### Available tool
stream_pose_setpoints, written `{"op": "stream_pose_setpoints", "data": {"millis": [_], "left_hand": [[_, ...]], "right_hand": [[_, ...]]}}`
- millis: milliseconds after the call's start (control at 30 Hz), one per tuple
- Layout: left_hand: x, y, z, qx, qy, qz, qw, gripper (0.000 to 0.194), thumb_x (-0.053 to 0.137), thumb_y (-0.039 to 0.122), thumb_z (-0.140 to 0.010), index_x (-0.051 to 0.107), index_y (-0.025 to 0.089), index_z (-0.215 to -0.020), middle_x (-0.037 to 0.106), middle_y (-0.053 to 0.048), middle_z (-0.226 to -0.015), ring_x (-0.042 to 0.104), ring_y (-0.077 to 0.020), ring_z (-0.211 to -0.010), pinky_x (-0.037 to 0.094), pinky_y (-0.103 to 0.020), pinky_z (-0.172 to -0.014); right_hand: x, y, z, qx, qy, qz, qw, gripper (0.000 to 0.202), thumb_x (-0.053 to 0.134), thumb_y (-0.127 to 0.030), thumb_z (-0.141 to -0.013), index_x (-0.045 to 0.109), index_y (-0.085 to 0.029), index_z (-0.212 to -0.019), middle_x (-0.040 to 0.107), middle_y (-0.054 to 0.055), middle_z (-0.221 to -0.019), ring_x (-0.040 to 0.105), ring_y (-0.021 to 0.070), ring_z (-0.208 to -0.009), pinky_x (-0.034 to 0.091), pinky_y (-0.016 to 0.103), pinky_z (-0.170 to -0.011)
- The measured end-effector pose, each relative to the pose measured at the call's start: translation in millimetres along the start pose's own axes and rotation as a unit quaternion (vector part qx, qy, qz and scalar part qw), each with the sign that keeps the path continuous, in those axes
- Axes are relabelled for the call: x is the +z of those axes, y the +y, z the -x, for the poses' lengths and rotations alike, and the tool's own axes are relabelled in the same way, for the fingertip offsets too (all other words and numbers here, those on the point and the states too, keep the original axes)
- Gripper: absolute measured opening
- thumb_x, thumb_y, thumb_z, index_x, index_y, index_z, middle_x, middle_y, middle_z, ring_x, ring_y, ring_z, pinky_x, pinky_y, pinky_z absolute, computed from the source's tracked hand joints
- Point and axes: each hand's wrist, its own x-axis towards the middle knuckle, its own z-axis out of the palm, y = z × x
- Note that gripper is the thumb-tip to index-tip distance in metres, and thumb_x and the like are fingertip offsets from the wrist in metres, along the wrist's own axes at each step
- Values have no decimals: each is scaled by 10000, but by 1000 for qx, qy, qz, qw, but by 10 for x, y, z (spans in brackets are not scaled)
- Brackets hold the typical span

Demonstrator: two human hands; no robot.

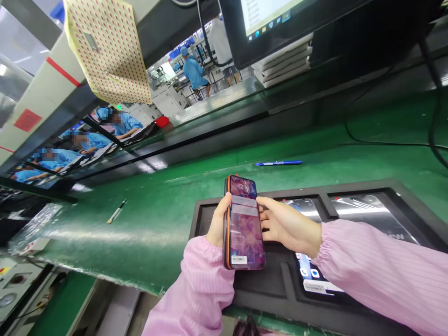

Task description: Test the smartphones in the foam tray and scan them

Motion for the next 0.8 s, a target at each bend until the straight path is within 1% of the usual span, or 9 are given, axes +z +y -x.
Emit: {"op": "stream_pose_setpoints", "data": {"millis": [100,200,300,367,433,533,633,700,800], "left_hand": [[-43,51,21,-34,14,-24,999,508,486,488,-810,636,55,-1029,694,-174,-928,652,-295,-902,462,-431,-873],[-43,59,15,-16,15,-25,999,492,504,471,-807,624,68,-1063,697,-154,-939,650,-288,-914,455,-423,-888],[-33,100,6,48,15,-15,999,431,486,450,-824,649,96,-1009,705,-110,-875,654,-264,-889,463,-394,-881],[-51,160,7,86,38,-13,995,405,466,451,-836,666,116,-944,700,-85,-804,661,-241,-829,480,-369,-847],[-94,238,13,109,67,-16,992,441,448,488,-836,669,114,-916,686,-83,-753,658,-221,-742,502,-346,-780],[-184,348,24,157,92,-4,983,567,413,570,-819,659,67,-907,659,-112,-714,635,-202,-660,514,-320,-691],[-251,421,38,273,107,60,954,604,356,595,-831,647,70,-894,643,-104,-720,624,-176,-675,512,-296,-692],[-270,444,47,333,100,106,932,620,331,616,-832,641,86,-919,637,-86,-730,618,-161,-690,509,-289,-704],[-277,446,50,354,73,124,924,686,307,679,-813,634,98,-975,645,-88,-774,623,-168,-734,508,-310,-737]], "right_hand": [[-19,10,-55,8,18,-29,999,178,400,-334,-879,469,-203,-779,464,-38,-601,467,110,-490,440,268,-538],[-61,28,-131,-16,30,0,999,161,384,-341,-869,475,-214,-831,487,-34,-613,473,121,-484,423,270,-522],[-117,28,-198,-100,80,50,990,87,443,-266,-790,446,-207,-727,446,-46,-582,420,106,-479,351,230,-482],[-151,13,-219,-177,111,79,975,107,479,-222,-720,416,-200,-636,413,-47,-569,390,100,-508,317,220,-478],[-173,-9,-216,-209,127,100,964,131,487,-218,-686,399,-204,-589,390,-47,-553,370,102,-520,306,226,-480],[-192,-20,-190,-177,122,112,970,153,487,-250,-685,378,-218,-582,366,-56,-515,350,104,-475,289,241,-454],[-206,43,-181,-141,80,122,979,192,532,-310,-693,380,-228,-608,391,-57,-494,371,111,-439,298,247,-429],[-199,121,-179,-123,49,135,982,219,560,-343,-700,387,-233,-622,400,-55,-475,394,120,-423,312,251,-419],[-137,239,-137,-61,39,151,986,196,563,-289,-723,393,-231,-647,416,-56,-464,430,128,-404,339,251,-415]]}}
